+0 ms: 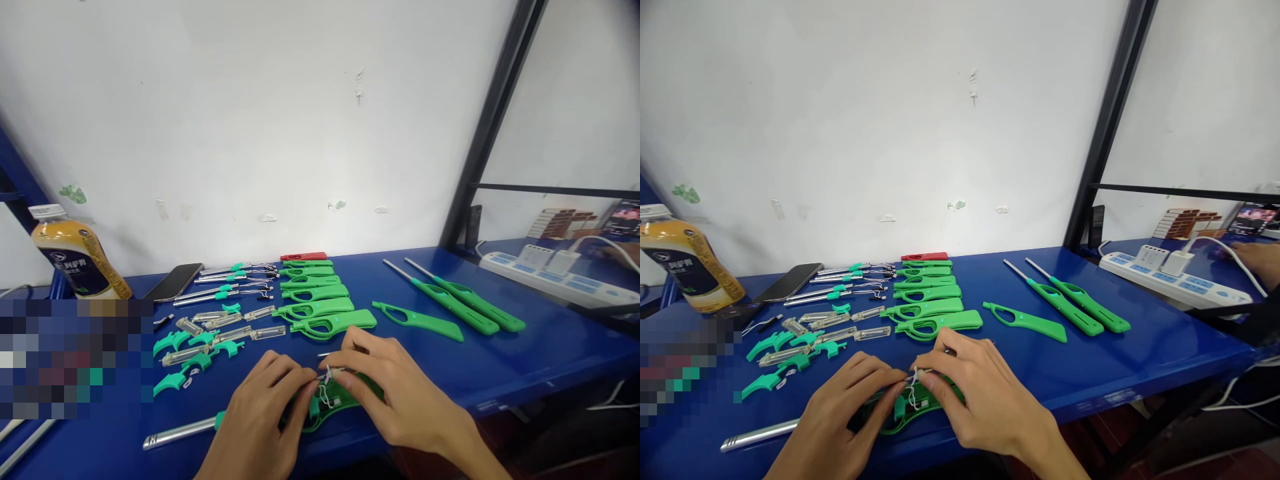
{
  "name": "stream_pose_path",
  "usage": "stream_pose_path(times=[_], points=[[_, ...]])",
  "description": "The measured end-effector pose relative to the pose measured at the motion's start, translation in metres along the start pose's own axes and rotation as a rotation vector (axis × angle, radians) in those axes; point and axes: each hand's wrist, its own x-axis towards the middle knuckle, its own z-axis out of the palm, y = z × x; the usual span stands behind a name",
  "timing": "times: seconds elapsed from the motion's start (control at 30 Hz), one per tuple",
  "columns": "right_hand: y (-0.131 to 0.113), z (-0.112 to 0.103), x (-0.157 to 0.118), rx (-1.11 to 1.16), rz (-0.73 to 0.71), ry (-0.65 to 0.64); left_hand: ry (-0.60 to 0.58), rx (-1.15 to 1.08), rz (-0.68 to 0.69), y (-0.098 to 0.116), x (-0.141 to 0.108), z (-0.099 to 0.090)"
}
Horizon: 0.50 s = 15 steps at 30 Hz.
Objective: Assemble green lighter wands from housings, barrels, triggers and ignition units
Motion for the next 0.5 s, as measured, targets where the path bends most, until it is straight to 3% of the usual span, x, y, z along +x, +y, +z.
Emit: stream_pose_path(times=[0.5], points=[[0.0011,0.0003,-0.0003,-0.023,-0.003,0.008,0.009,-0.005,0.011,0.0002,-0.0016,0.0000]])
